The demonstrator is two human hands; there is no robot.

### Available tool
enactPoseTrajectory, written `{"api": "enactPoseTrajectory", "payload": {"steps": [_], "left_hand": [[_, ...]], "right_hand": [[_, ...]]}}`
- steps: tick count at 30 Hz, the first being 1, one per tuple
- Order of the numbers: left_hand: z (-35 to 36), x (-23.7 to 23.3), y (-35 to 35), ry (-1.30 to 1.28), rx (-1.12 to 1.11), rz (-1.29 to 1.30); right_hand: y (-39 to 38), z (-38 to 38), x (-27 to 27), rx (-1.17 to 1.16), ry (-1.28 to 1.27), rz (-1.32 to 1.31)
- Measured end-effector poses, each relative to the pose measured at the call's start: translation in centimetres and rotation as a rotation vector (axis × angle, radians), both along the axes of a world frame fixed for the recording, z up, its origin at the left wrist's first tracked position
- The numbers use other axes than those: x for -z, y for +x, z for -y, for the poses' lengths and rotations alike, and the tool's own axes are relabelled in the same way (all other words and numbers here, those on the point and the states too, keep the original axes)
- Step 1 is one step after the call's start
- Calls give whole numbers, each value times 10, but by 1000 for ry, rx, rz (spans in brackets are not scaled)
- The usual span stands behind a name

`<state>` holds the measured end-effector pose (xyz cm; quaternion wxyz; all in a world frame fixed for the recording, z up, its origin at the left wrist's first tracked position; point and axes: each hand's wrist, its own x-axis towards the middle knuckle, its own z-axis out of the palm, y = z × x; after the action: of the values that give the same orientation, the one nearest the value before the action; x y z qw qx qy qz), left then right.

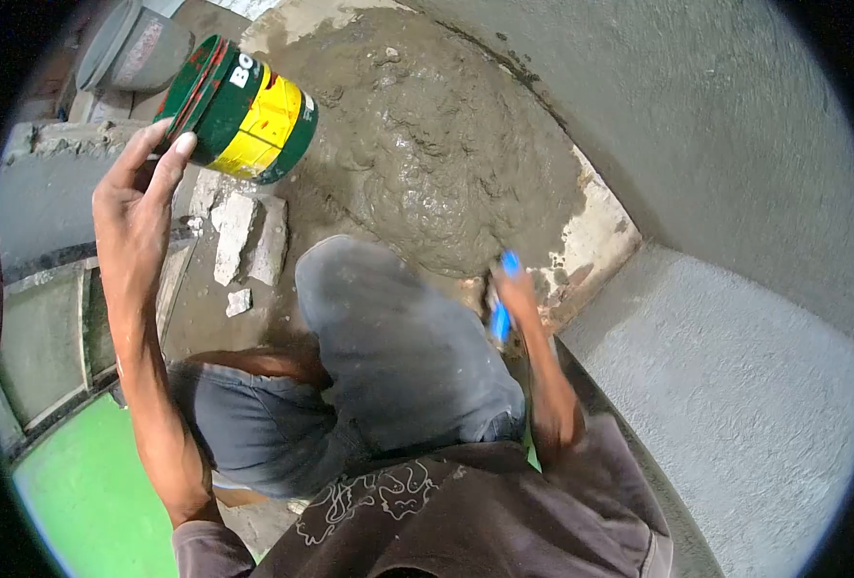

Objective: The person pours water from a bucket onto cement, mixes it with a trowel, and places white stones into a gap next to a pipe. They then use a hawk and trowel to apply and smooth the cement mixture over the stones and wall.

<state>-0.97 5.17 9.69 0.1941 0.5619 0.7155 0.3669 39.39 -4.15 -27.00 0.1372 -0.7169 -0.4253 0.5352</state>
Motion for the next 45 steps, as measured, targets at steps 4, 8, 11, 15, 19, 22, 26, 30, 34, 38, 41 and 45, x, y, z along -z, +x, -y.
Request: {"api": "enactPoseTrajectory", "payload": {"steps": [4, 8, 11, 15, 19, 22, 26, 30, 34, 38, 41, 45], "left_hand": [[2, -5, 2, -6, 16, 45], [1, -6, 4, 31, 8, 83], [2, -5, 3, 70, 15, 93], [11, -11, -9, 74, 1, 81], [17, -9, -22, 141, -33, 64], [24, -11, -34, 85, -103, -33], [29, -8, -47, 22, -145, -41], [33, -3, -47, -1, -181, -11], [33, -5, -43, -16, -160, -13], [38, -6, -45, -65, -141, -14], [39, -7, -43, -56, -140, -8], [38, -12, -37, -50, -153, -43]], "right_hand": [[-80, -107, -69, 186, 11, -476], [-92, -119, -140, -201, 318, 57], [-107, -113, -145, -344, 587, 366], [-106, -141, -109, -618, 523, 606], [-83, -116, -134, -411, 645, 570], [-26, -52, -123, -317, 385, 318], [23, 42, -124, -538, -28, 260], [39, 72, -94, -702, -306, 78], [1, 6, -102, -864, -505, 32], [-9, -35, -76, -917, -418, 32], [-28, -70, -66, -865, -337, 40], [-59, -115, -71, -722, -156, 2]]}}
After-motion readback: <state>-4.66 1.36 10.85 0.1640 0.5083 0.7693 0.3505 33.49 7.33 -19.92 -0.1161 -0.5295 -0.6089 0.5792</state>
